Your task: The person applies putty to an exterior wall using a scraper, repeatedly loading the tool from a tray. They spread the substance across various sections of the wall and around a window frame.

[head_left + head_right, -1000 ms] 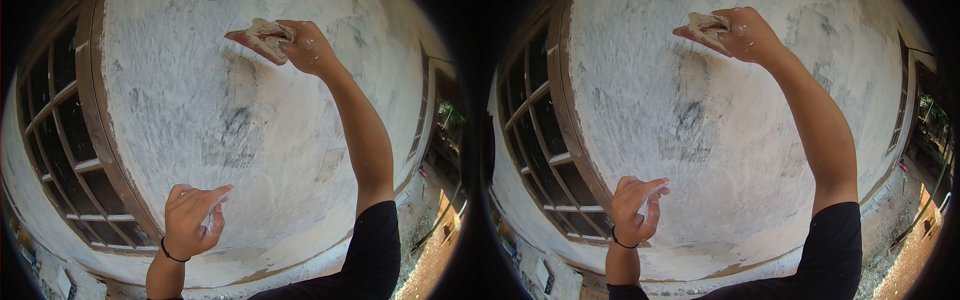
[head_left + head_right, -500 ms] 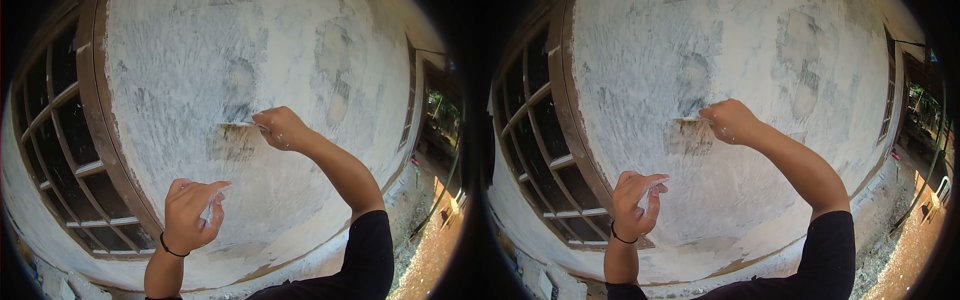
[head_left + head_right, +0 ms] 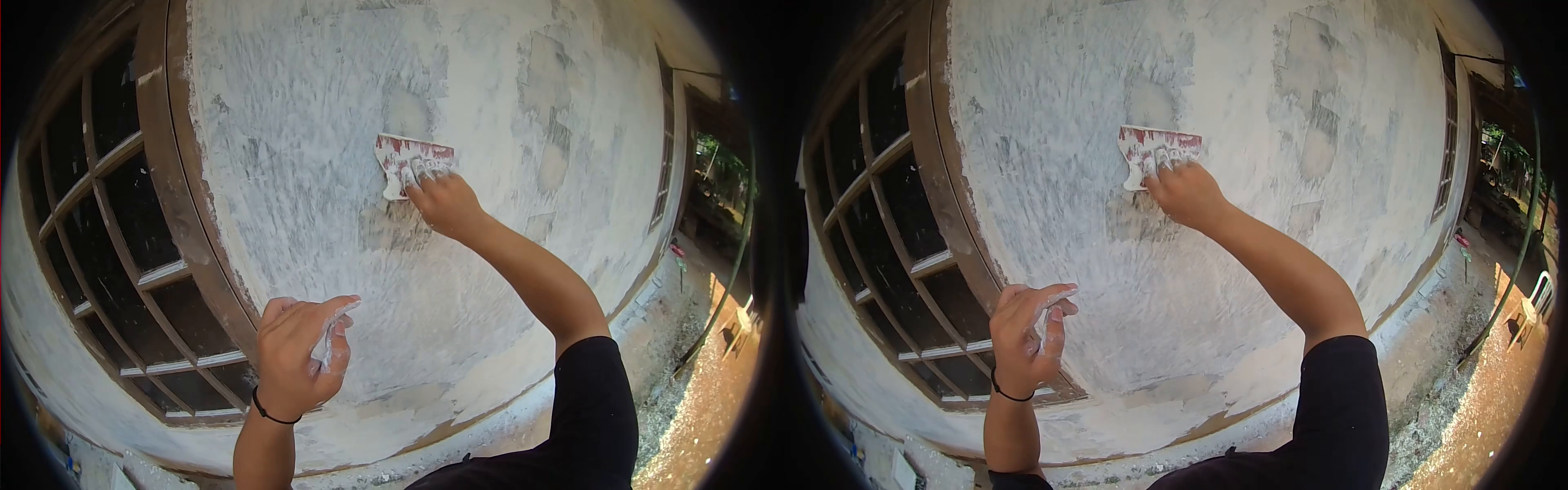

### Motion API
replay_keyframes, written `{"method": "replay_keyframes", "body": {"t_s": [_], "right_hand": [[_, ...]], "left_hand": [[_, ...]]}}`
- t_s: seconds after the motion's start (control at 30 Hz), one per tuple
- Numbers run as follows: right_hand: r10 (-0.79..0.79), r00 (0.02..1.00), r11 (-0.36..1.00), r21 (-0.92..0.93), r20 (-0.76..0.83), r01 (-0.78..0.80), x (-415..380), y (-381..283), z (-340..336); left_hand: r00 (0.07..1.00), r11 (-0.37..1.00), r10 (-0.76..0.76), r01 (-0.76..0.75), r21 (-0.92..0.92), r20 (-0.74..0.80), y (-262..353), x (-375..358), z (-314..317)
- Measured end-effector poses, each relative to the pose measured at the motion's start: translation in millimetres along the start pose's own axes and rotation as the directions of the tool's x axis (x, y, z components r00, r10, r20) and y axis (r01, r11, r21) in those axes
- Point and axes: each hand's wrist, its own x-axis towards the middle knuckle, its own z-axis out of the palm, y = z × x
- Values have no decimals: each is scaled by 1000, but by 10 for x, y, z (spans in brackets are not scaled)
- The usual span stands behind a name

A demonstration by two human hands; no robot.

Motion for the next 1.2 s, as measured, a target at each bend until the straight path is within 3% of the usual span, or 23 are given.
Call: {"method": "replay_keyframes", "body": {"t_s": [0.1,0.17,0.23,0.27,0.37,0.43,0.5,0.53,0.57,0.6,0.67,0.73,0.77,0.8,0.87,0.97,1.03,1.07,1.1,1.13,1.17,1.2], "right_hand": [[-24,994,999,50,106,19,-442,-590,56],[-78,980,981,187,184,43,-699,-942,-47],[-108,939,932,362,327,-19,-899,-1220,-185],[-108,867,888,439,486,-135,-931,-1286,-260],[-209,831,805,573,516,-154,-894,-1158,-288],[-147,739,807,512,657,-294,-581,-824,-408],[-17,728,814,432,686,-388,-191,-358,-492],[37,759,761,474,650,-444,17,-141,-588],[128,697,673,454,706,-584,259,6,-711],[186,733,640,485,654,-596,376,174,-743],[356,793,613,518,494,-597,669,138,-964],[407,798,473,644,445,-601,895,-154,-1150],[367,849,299,816,381,-495,822,-155,-976],[501,810,172,882,304,-438,649,-176,-796],[303,941,348,903,147,-253,638,-677,-600],[80,976,291,942,-200,169,1086,-2325,-654],[153,939,-182,925,-309,334,1487,-3523,-543],[146,982,-299,941,-120,159,1528,-4093,-484],[-5,985,-539,830,-172,142,1742,-4627,-431],[-162,980,-546,838,-113,7,1783,-5130,-356],[-283,954,-676,726,-102,-123,1781,-5670,-250],[-428,904,-721,611,-21,-327,1823,-6151,-327]], "left_hand": [[998,999,-39,39,7,45,35,-200,-102],[996,999,-53,52,17,71,77,-318,-209],[995,998,-58,55,35,84,108,-414,-311],[996,998,-45,42,39,74,117,-464,-359],[996,995,-49,43,86,69,143,-607,-521],[994,991,-70,60,122,83,177,-716,-633],[965,968,-217,194,161,145,222,-836,-763],[963,964,-231,206,169,140,227,-890,-832],[958,956,-253,225,191,138,227,-961,-909],[950,942,-285,253,219,130,241,-1054,-987],[932,911,-348,311,271,101,284,-1207,-1179],[923,874,-382,346,341,45,352,-1410,-1416],[914,862,-405,374,343,19,393,-1503,-1535],[908,845,-419,394,363,-9,424,-1605,-1655],[875,777,-481,453,438,-50,507,-1821,-1947],[807,637,-578,538,552,-121,600,-2205,-2500],[755,542,-633,588,601,-168,646,-2502,-2837],[705,469,-678,634,615,-210,667,-2702,-3019],[652,397,-714,677,620,-255,692,-2897,-3205],[553,299,-774,748,593,-308,754,-3078,-3390],[463,176,-795,794,582,-391,822,-3326,-3539],[371,51,-801,824,564,-470,896,-3613,-3645]]}}
